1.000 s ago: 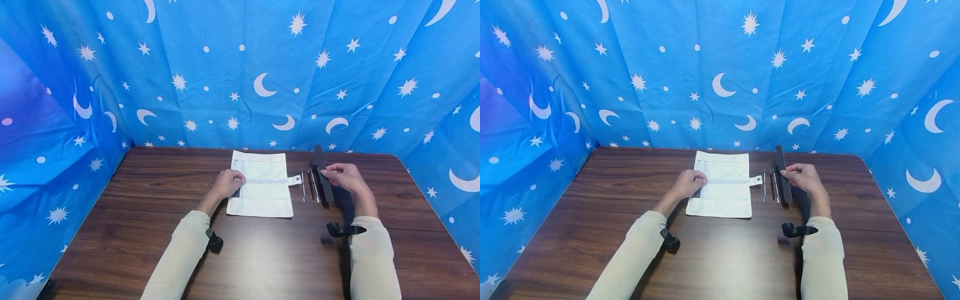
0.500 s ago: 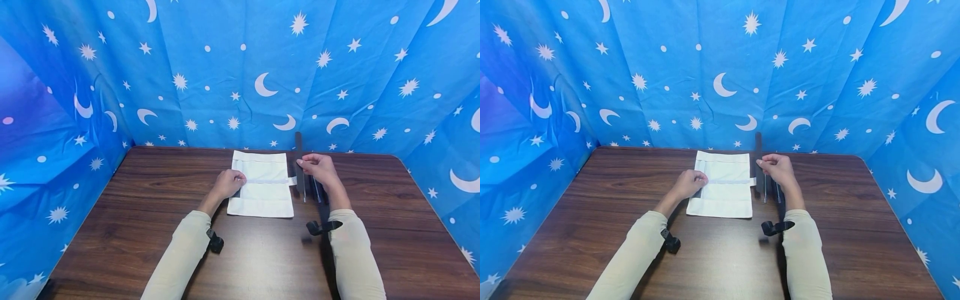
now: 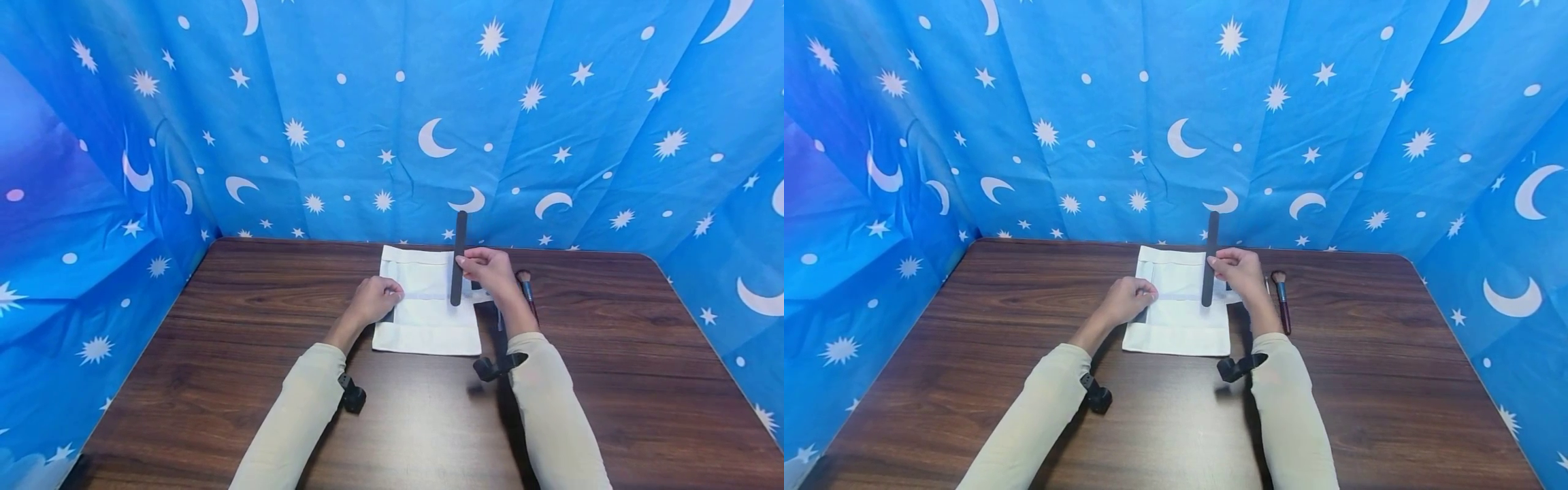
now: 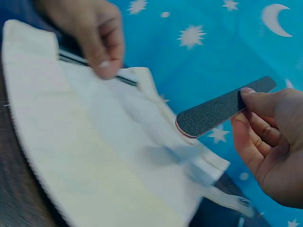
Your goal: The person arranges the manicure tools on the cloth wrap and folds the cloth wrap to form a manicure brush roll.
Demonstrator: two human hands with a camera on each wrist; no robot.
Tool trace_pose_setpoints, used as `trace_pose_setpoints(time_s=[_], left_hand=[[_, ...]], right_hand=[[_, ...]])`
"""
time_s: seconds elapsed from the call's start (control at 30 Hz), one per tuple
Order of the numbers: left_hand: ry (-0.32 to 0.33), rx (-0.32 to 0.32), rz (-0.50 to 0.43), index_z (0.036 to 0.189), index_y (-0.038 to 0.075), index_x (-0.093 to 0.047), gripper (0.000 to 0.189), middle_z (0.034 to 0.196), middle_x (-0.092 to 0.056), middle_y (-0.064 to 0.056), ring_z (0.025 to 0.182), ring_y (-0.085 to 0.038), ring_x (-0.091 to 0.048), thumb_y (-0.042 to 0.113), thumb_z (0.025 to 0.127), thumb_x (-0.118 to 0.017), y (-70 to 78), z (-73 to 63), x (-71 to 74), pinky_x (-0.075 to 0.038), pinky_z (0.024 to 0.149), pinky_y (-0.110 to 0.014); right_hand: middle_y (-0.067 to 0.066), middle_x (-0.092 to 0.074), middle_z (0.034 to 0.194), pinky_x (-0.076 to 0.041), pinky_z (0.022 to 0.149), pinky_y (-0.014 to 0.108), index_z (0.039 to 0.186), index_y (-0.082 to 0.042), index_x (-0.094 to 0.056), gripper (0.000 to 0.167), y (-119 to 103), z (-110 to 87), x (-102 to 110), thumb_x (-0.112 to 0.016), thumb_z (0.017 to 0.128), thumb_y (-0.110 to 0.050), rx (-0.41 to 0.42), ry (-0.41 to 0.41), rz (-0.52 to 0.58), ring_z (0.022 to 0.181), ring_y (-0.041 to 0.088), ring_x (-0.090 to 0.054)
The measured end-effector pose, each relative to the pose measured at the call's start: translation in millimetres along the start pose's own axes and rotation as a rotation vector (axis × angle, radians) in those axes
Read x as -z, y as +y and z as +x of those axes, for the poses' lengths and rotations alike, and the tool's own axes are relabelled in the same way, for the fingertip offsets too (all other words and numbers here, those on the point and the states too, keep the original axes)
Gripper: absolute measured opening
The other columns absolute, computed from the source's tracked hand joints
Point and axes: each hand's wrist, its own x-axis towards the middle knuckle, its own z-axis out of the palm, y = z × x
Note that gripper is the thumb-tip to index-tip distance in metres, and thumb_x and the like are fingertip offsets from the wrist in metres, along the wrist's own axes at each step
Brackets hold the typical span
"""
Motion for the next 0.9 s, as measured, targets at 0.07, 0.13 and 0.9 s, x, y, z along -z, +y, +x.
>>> trace_pose_setpoints(time_s=[0.07,0.13,0.9], left_hand=[[0.002,-0.003,0.001,0.1,0.006,-0.08,0.012,0.07,-0.056,0.001,0.068,-0.017,-0.05,0.012,0.101,-0.07,-0.2,0.2,-0.4,-0.042,0.07,-0.033],[0.004,-0.005,0.003,0.1,0.006,-0.08,0.012,0.069,-0.056,0.001,0.068,-0.017,-0.05,0.011,0.101,-0.07,-0.1,0.2,-0.5,-0.042,0.07,-0.034],[0.016,0.006,0.022,0.099,0.008,-0.081,0.01,0.065,-0.053,0.004,0.067,-0.015,-0.049,0.012,0.1,-0.072,2.3,-0.7,-1.5,-0.041,0.071,-0.032]], right_hand=[[0.019,-0.073,0.11,-0.058,0.084,0.027,0.123,0.011,-0.066,0.03,1,1.8,-9,-0.07,0.102,-0.01,0.0,0.002,0.018,0.08,0.008,-0.067],[0.017,-0.073,0.109,-0.058,0.085,0.027,0.123,0.01,-0.066,0.028,3,3.3,-18,-0.07,0.102,-0.008,-0.009,0.009,0.041,0.081,0.008,-0.067],[-0.005,-0.069,0.074,-0.055,0.065,0.017,0.099,0.003,-0.063,0.008,27,20.2,-74,-0.063,0.099,0.011,-0.03,0.108,0.605,0.061,0.003,-0.066]])
